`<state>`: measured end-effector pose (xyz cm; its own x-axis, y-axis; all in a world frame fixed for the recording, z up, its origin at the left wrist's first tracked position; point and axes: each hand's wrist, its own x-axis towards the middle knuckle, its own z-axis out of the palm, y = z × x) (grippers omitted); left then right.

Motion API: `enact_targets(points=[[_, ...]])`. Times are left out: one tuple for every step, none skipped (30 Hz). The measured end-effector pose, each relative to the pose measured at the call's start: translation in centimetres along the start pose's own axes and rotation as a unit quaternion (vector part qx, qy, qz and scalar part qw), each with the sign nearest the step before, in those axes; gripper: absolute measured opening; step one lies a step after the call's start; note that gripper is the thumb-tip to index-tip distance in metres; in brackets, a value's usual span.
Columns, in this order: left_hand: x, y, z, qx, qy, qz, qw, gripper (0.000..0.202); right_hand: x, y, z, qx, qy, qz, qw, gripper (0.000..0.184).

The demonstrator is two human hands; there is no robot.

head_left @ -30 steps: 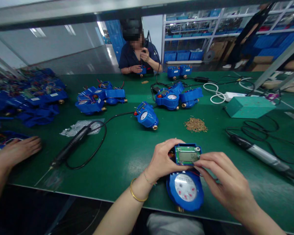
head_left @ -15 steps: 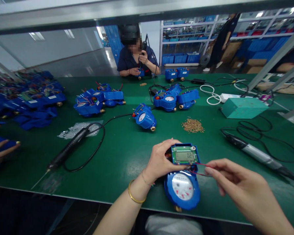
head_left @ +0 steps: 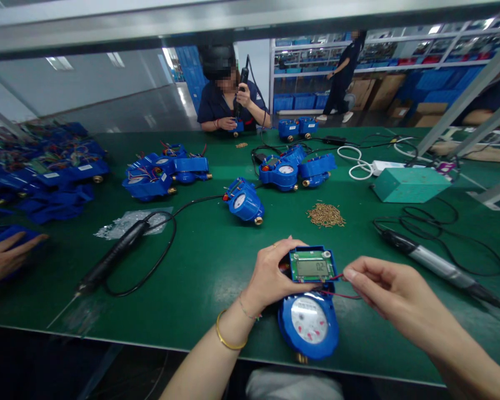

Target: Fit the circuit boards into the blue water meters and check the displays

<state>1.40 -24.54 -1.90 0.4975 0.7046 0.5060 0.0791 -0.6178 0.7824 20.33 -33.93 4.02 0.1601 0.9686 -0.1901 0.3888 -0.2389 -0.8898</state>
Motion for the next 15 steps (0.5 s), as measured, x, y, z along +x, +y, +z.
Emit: enact_targets(points=[[0.0, 0.0, 0.0, -0.002, 0.0, 0.001, 1.0, 0.052, 0.1, 0.0, 0.0, 0.017, -0.013, 0.024, 0.999, 0.062], [0.0, 0.0, 0.0, -0.002, -0.001, 0.003, 1.0, 0.052, 0.3, 0.1, 0.0, 0.034, -0.026, 0.048, 0.998, 0.064], [0.0, 0.0, 0.0, -0.003, -0.002, 0.005, 1.0, 0.052, 0.4, 0.2, 0.0, 0.05, -0.038, 0.067, 0.996, 0.065], [0.0, 0.0, 0.0, -0.003, -0.002, 0.008, 1.0, 0.053, 0.5, 0.4, 0.0, 0.064, -0.048, 0.08, 0.994, 0.065], [0.0, 0.0, -0.1, -0.002, -0.001, 0.01, 1.0, 0.053, 0.7, 0.7, 0.0, 0.077, -0.053, 0.088, 0.992, 0.065], [0.0, 0.0, -0.1, -0.002, 0.0, 0.012, 1.0, 0.054, 0.8, 0.9, 0.0, 0.09, -0.057, 0.092, 0.99, 0.064], [0.0, 0.0, -0.1, -0.002, 0.002, 0.012, 1.0, 0.054, 1.0, 1.2, 0.0, 0.102, -0.062, 0.095, 0.988, 0.063], [0.0, 0.1, -0.1, 0.0, 0.006, 0.01, 1.0, 0.054, 1.2, 1.4, 0.1, 0.114, -0.069, 0.097, 0.986, 0.063], [0.0, 0.1, 0.0, 0.001, 0.01, 0.007, 1.0, 0.054, 1.3, 1.7, 0.2, 0.127, -0.078, 0.098, 0.984, 0.064], [0.0, 0.1, 0.0, 0.003, 0.015, 0.004, 1.0, 0.054, 1.5, 1.9, 0.2, 0.139, -0.084, 0.096, 0.982, 0.064], [-0.1, 0.1, 0.0, 0.004, 0.019, 0.002, 1.0, 0.054, 1.6, 2.2, 0.3, 0.15, -0.09, 0.09, 0.981, 0.063], [-0.1, 0.1, 0.0, 0.005, 0.021, 0.0, 1.0, 0.054, 1.7, 2.4, 0.3, 0.159, -0.092, 0.08, 0.98, 0.062], [-0.1, 0.2, 0.0, 0.004, 0.022, 0.0, 1.0, 0.054, 1.7, 2.7, 0.2, 0.165, -0.089, 0.068, 0.98, 0.061], [-0.1, 0.2, 0.0, 0.004, 0.021, 0.0, 1.0, 0.054, 1.8, 2.8, 0.2, 0.164, -0.086, 0.053, 0.981, 0.059], [-0.1, 0.2, 0.0, 0.003, 0.019, -0.001, 1.0, 0.054, 1.8, 2.9, 0.1, 0.155, -0.084, 0.036, 0.984, 0.057]])
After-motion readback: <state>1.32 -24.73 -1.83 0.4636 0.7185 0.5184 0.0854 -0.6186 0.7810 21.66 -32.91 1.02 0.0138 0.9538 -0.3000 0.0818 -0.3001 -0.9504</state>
